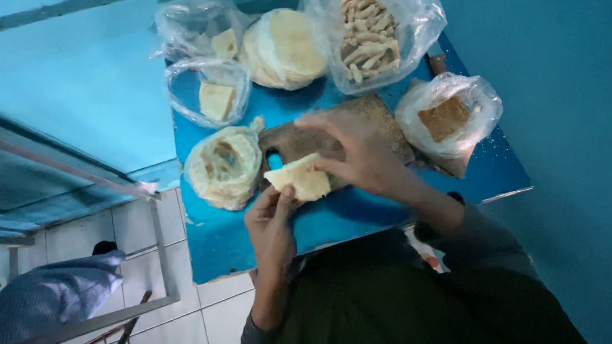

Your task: The person tears pieces from a stack of thin wafer sheets on a small cutting board, folds and presses the pieces by hand, and dips them into a plastic bag of brown powder. The person places the coated pieces into a plastic bag and reaches into a bag of fried snack sticks between pieces.

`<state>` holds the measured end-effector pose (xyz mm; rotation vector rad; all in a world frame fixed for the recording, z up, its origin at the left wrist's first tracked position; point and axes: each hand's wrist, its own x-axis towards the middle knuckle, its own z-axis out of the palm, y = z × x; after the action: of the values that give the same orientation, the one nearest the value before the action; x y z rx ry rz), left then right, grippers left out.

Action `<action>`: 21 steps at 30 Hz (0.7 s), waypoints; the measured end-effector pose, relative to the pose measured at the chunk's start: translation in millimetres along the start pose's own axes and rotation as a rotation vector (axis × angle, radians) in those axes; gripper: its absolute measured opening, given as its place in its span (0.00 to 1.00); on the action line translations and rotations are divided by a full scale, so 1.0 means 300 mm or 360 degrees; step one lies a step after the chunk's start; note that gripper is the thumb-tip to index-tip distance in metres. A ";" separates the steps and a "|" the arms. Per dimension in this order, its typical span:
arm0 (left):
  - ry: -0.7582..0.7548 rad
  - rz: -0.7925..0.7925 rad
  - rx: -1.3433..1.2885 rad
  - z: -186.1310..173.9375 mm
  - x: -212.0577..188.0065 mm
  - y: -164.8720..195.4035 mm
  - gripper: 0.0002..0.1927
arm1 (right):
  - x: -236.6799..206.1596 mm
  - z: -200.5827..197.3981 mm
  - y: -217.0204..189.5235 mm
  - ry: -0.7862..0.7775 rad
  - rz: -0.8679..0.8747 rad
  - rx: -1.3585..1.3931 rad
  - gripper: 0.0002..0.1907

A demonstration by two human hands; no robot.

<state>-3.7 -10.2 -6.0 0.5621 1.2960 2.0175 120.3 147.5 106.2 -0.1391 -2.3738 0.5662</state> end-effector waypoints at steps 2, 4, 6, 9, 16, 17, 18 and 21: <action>0.0073 0.0038 -0.0022 0.007 -0.014 -0.016 0.11 | -0.046 0.032 -0.011 0.0000 0.0019 -0.0010 0.25; 0.0028 0.0092 0.0251 0.001 -0.045 -0.020 0.09 | -0.105 0.077 -0.029 -0.0009 0.0110 0.0041 0.21; -0.0028 0.0152 0.0424 0.012 -0.058 -0.023 0.08 | -0.164 0.121 -0.039 -0.0006 0.0245 0.0110 0.17; -0.0035 0.0293 0.0606 0.037 -0.086 -0.020 0.08 | -0.231 0.155 -0.022 0.0118 0.0485 0.0413 0.18; -0.0052 0.0518 0.1168 0.105 -0.119 0.023 0.09 | -0.331 0.162 -0.001 0.0233 0.0456 0.0440 0.19; -0.0086 0.0612 0.1231 0.117 -0.119 0.028 0.09 | -0.341 0.161 0.007 0.0238 0.0427 0.0455 0.20; -0.0081 0.0647 0.1249 0.132 -0.113 0.029 0.10 | -0.351 0.160 0.013 0.0241 0.0402 0.0472 0.20; -0.0070 0.0751 0.1325 0.166 -0.103 0.032 0.11 | -0.370 0.168 0.040 0.0315 0.0697 0.0826 0.21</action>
<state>47.6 -4.5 23.3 1.3855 2.1201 1.7047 171.5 112.8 0.5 -0.4609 -1.9353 1.2902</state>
